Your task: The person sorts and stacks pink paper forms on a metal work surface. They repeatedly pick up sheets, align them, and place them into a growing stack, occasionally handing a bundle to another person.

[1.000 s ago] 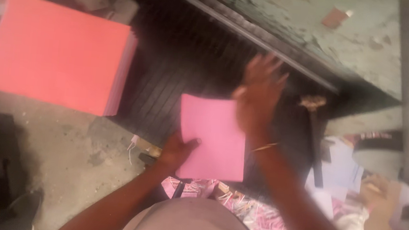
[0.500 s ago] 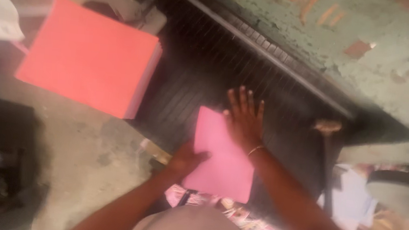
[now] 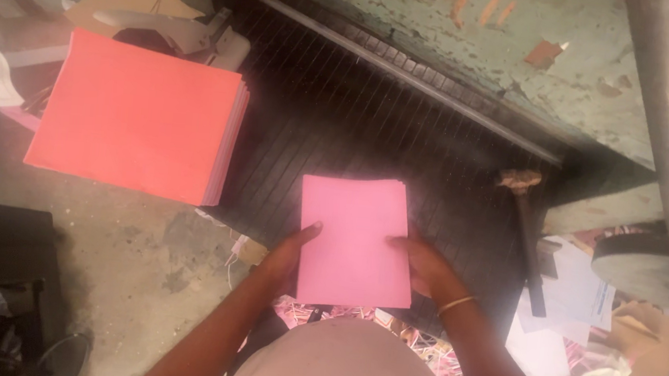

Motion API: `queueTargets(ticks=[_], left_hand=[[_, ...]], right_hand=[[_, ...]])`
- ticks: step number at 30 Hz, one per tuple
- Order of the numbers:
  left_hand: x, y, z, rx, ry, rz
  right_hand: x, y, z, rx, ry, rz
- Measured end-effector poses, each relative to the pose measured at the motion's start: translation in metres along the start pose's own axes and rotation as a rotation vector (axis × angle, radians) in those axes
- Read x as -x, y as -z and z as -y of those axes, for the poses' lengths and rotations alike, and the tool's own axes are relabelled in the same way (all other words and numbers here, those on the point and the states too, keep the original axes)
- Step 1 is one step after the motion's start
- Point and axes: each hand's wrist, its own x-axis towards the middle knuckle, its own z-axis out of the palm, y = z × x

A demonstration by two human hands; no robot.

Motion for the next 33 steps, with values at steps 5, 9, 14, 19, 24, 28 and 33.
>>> queueTargets(ticks=[5,9,14,19,24,28,33], left_hand=[[-0.005,-0.003,0.007,-1.227,-0.350,-0.434],[-0.003,-0.003,0.007,-1.046,-0.337,-0.414],[0.003,0.000,0.010,-1.160,-0.308,-0.342],[0.003,-0.008,-0.002,-1.224,-0.513,-0.419],[-0.007,-0.016,0.005,-1.461,-0.569,-0.479],[-0.011,-0.021,0.004,-1.456,-0.458,-0.564],[-0.009,-0.027,0.003,-1.471,-0.520,-0.525]], right_hand=[[-0.007,-0.009,-0.006,1.197,0.186,-0.303],[-0.006,-0.006,-0.001,0.448,0.239,-0.208],[0.006,-0.012,-0.012,1.136,0.369,-0.374],[0.014,-0.033,0.029,1.375,0.125,-0.389],[0.014,-0.041,0.097,1.392,0.958,-0.559],[-0.021,-0.069,0.096,1.406,1.322,-0.706],[-0.060,-0.079,0.067,1.826,0.553,-0.428]])
